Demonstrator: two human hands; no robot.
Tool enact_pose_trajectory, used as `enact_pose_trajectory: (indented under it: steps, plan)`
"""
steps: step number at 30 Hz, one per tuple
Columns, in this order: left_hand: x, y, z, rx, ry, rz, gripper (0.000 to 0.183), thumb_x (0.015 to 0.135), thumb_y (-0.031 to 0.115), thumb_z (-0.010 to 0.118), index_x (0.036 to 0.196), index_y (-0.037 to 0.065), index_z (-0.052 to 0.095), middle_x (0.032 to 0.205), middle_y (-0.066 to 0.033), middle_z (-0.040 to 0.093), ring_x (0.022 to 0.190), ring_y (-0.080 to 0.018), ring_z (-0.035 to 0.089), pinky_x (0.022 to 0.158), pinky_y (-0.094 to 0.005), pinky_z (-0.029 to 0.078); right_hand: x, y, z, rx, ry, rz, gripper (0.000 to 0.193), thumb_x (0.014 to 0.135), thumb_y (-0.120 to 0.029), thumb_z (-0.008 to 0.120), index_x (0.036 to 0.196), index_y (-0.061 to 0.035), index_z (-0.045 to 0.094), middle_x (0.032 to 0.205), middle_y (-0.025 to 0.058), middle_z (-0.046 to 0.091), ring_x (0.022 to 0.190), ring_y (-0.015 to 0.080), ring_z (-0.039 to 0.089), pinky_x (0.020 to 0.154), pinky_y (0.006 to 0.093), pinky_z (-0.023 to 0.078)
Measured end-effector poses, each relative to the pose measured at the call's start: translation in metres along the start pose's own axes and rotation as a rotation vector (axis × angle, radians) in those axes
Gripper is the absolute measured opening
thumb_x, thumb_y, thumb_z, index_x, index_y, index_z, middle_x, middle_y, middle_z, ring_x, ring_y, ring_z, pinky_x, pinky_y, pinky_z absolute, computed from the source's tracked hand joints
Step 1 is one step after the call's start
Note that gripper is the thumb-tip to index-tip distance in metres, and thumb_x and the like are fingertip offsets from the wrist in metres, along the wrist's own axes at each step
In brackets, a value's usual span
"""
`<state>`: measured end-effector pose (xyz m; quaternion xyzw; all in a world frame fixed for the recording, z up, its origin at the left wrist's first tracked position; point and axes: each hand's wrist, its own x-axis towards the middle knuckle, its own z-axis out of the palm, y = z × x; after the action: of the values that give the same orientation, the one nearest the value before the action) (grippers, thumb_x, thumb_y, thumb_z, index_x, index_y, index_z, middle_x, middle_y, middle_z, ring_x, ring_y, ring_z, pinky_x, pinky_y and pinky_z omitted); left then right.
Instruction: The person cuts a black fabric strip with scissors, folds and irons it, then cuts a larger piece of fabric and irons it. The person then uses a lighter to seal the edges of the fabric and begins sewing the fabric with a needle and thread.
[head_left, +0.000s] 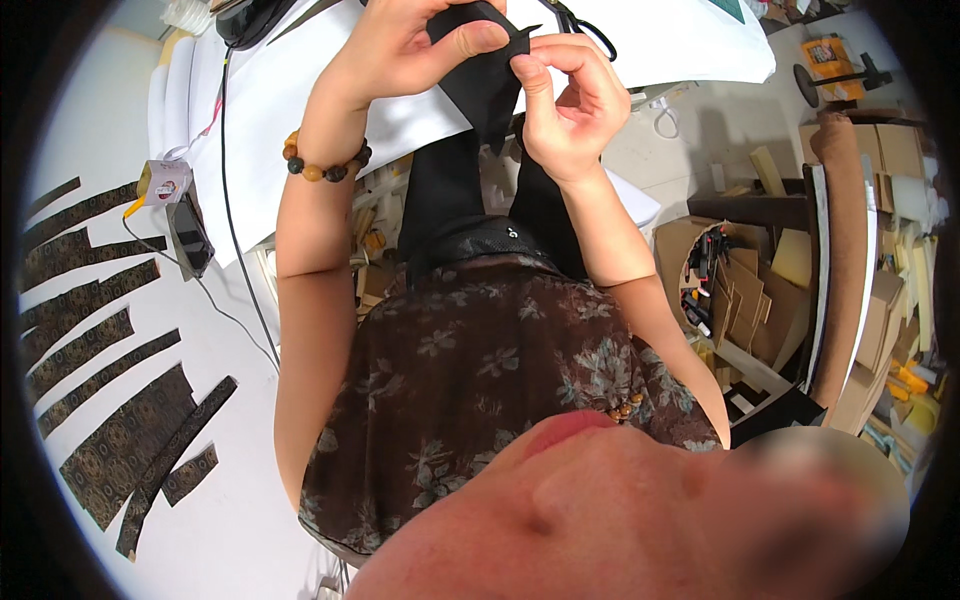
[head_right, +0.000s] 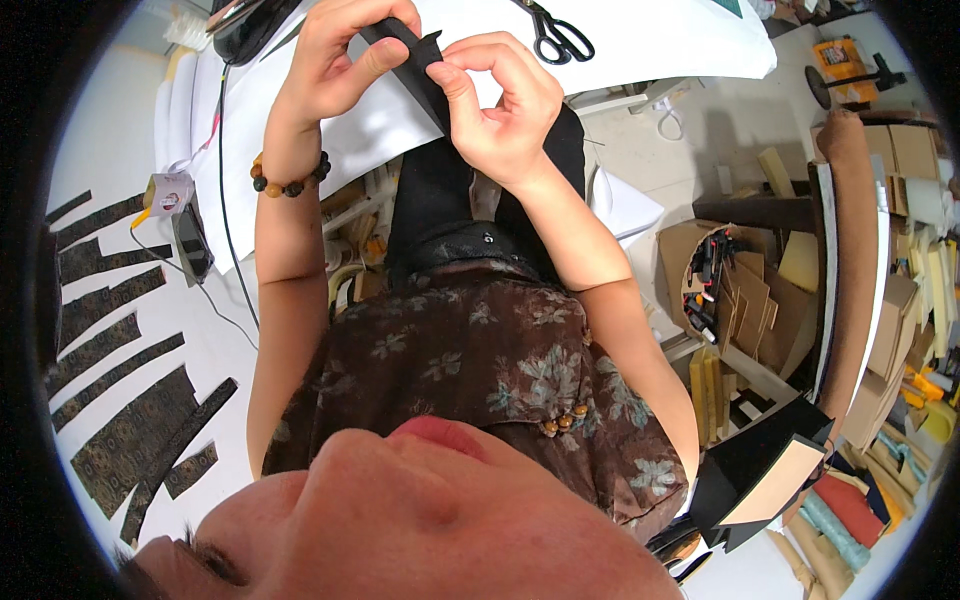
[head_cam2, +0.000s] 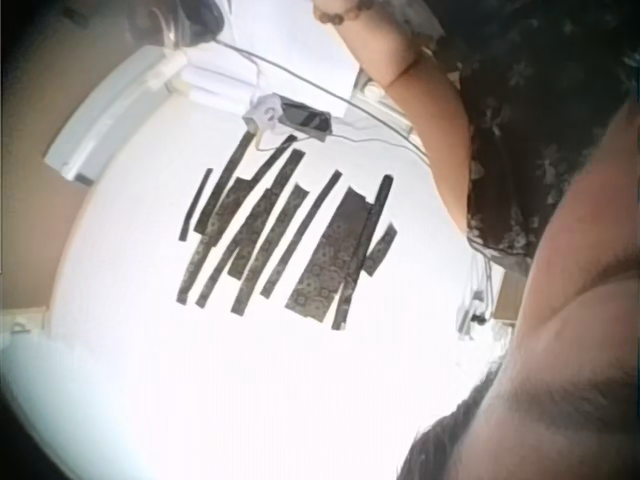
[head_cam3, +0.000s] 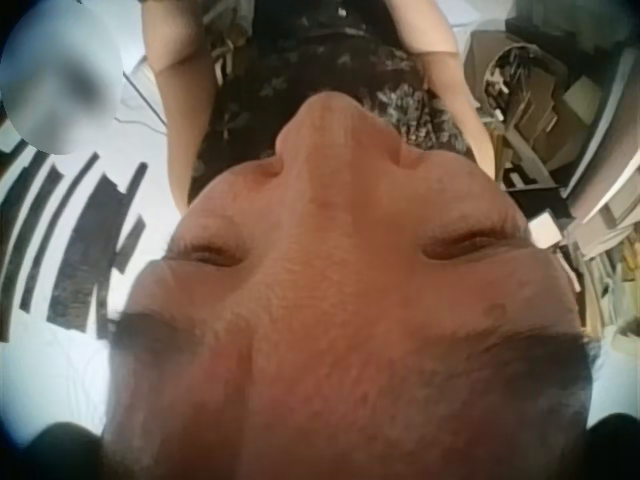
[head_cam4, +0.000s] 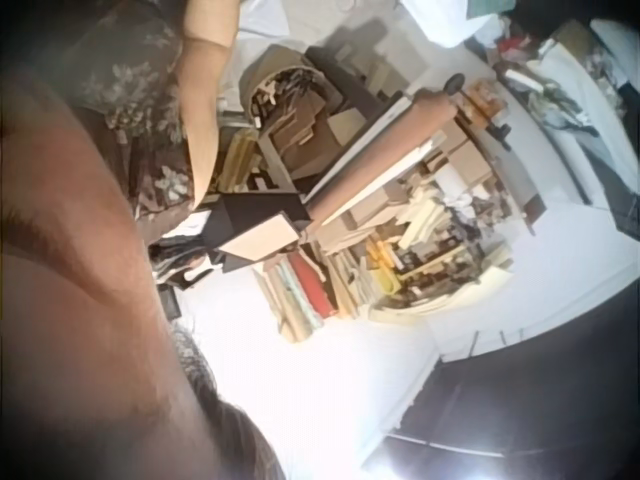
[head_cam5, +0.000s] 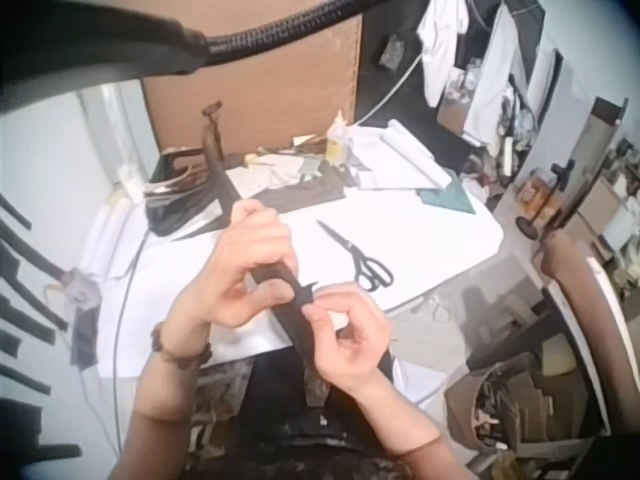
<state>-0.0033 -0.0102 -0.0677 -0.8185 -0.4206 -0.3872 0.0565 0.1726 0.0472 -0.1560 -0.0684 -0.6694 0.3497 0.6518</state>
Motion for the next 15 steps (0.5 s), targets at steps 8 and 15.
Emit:
enact_pose_trajectory:
  steps: [8,15]
  plan:
    - [-0.002,0.001,0.004,0.027,0.024,0.004,0.036,0.088,0.042,0.069,0.079,0.009,0.057,0.075,-0.0057,0.048,0.075,-0.0258,0.044,0.079,-0.0397,0.028,-0.006,0.013,0.0,0.184,-0.035,0.132,0.015,0.086,-0.004,0.077,0.093,0.002,0.065,0.092,0.0094,0.067,0.083,0.017,0.063,0.076,0.0281,0.05]
    - [0.001,0.0,0.005,0.065,-0.017,-0.012,0.031,0.087,0.037,0.071,0.081,0.009,0.058,0.077,-0.0063,0.049,0.079,-0.027,0.047,0.083,-0.0394,0.03,-0.008,0.031,-0.008,0.438,-0.197,0.373,0.018,0.096,-0.016,0.071,0.094,-0.0054,0.057,0.093,0.0002,0.055,0.081,0.0082,0.05,0.072,0.0232,0.04]
